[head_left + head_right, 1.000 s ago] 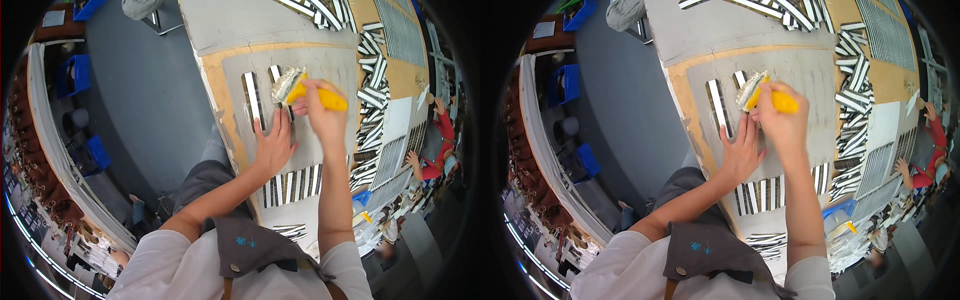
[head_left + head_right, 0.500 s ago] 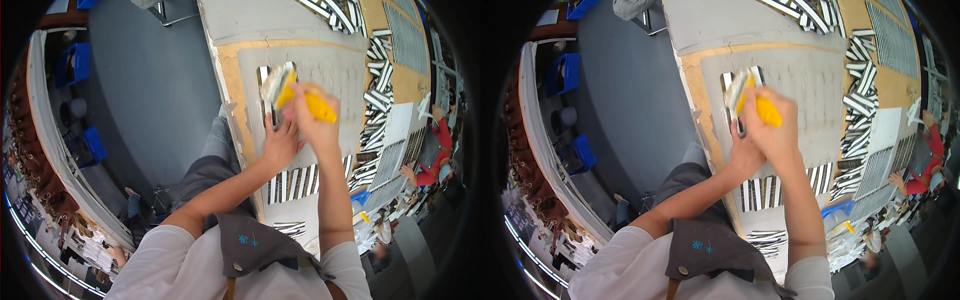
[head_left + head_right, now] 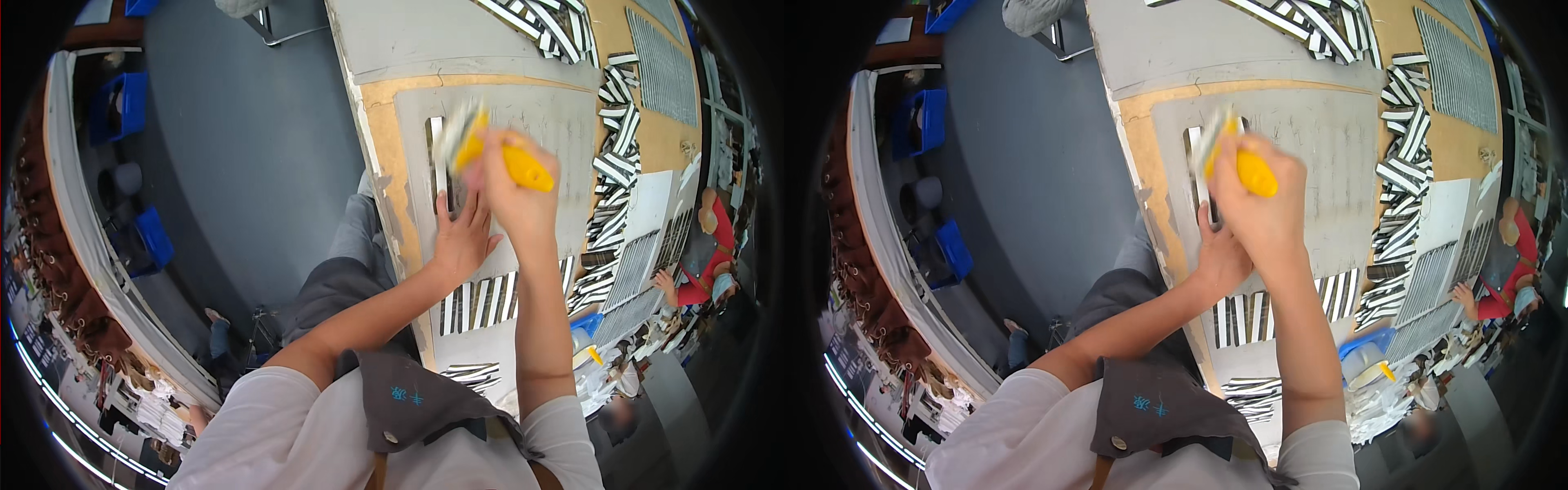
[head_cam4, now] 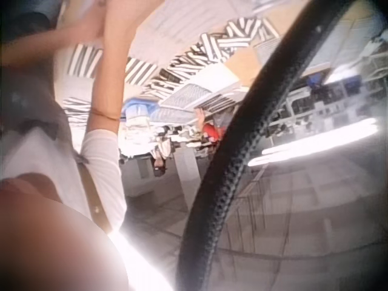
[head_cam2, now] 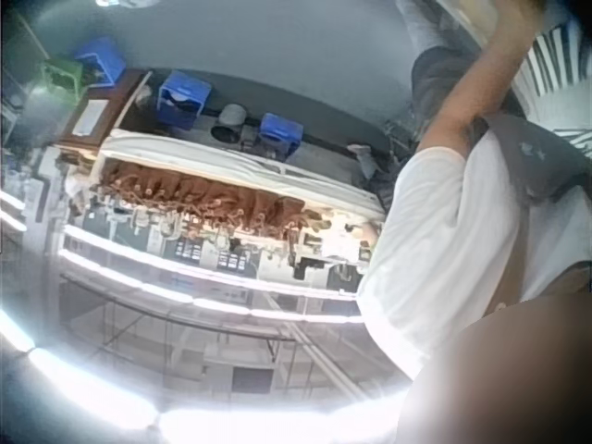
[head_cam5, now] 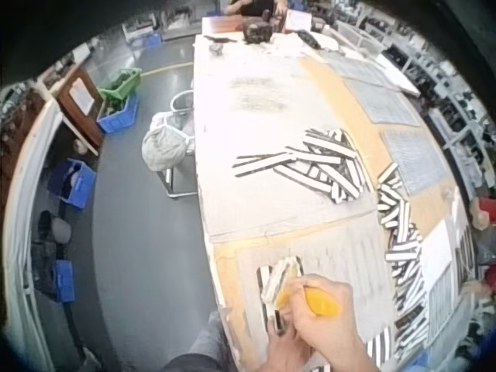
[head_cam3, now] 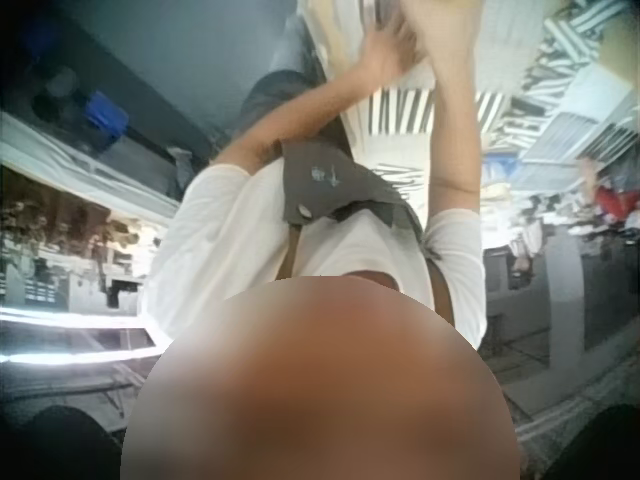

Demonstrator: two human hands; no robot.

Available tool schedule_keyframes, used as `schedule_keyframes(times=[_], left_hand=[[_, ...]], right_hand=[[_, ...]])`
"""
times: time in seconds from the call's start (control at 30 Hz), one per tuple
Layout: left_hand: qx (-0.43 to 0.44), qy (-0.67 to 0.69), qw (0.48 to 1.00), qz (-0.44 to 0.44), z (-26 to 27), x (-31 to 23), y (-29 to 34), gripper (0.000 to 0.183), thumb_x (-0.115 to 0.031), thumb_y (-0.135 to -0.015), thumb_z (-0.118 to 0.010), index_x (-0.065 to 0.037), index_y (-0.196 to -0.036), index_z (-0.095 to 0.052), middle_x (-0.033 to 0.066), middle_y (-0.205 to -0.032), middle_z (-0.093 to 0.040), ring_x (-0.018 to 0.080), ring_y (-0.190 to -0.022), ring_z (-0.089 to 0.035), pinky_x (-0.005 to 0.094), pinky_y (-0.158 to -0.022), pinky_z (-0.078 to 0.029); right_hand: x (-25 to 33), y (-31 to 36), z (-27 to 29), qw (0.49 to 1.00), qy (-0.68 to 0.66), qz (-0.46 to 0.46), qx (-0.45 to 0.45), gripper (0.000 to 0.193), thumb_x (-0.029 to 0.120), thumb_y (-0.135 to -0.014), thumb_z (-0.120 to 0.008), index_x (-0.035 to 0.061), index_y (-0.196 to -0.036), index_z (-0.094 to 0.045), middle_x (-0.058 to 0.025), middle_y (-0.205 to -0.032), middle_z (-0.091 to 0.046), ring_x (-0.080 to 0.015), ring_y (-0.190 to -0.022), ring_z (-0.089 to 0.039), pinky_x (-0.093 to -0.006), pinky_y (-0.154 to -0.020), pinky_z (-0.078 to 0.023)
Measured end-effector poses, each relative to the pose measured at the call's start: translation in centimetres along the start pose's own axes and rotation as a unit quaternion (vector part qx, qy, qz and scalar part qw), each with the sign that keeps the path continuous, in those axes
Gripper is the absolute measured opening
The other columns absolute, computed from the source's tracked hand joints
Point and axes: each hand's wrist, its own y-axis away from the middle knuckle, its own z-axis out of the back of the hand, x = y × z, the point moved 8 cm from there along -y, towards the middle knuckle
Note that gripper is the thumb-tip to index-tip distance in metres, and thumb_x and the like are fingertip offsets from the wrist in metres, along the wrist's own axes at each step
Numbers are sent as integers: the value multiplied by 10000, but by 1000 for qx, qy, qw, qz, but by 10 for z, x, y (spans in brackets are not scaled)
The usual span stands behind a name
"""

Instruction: Applying a white coating or dye to small striped leather pieces using a brush.

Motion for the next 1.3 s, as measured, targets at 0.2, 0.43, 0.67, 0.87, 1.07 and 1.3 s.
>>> schedule_keyframes(times=[0.2, 0.43, 0.67, 0.87, 1.07, 1.3], left_hand=[[-39, -30, 999, -11, 21, -7, -5, 585, -352, -784, -570, -67, -1277, -433, 71, -1294, -408, 196, -1242, -326, 631, -933, -220], [-150, -76, 986, 13, 38, 5, -15, 464, -243, -772, -574, -76, -1194, -479, 57, -1172, -473, 183, -1148, -407, 541, -872, -304], [-143, -169, 973, -63, 45, 9, -42, 176, -86, -734, -521, -74, -859, -645, 73, -957, -565, 261, -948, -497, 449, -753, -396], [-167, -34, 977, -131, 59, 21, -59, 187, -7, -689, -580, -33, -856, -660, 107, -887, -575, 300, -871, -515, 413, -769, -431], [-232, -109, 948, -186, 64, -42, -27, 306, 27, -716, -570, -19, -1018, -585, 156, -1025, -546, 321, -938, -490, 409, -812, -418], [-44, 127, 937, -322, -40, -189, 79, 333, 65, -682, -565, 63, -1014, -544, 189, -1028, -537, 335, -912, -513, 399, -780, -452]], right_hand=[[-14, -7, 8, 999, -36, -8, -17, 125, 45, -857, -528, -44, -894, -608, -90, -658, -616, -135, -601, -624, -238, -568, -500], [-42, 101, 179, 945, -234, -49, -223, 304, 146, -900, -524, -62, -1119, -490, -179, -830, -631, -184, -641, -629, -257, -614, -519], [-84, 260, 314, 871, -346, -90, -336, 319, 178, -902, -527, -61, -1113, -515, -147, -797, -615, -126, -649, -544, -204, -582, -426], [-111, 367, 375, 834, -341, -92, -424, 337, 195, -901, -533, -49, -1132, -512, -143, -843, -605, -126, -693, -549, -183, -602, -428], [-133, 417, 384, 799, -361, -98, -472, 319, 163, -887, -531, -48, -1125, -521, -134, -883, -592, -139, -747, -552, -204, -640, -431], [-143, 412, 378, 796, -350, -136, -475, 278, 125, -868, -502, -57, -1071, -557, -112, -843, -585, -131, -696, -505, -222, -616, -385]])
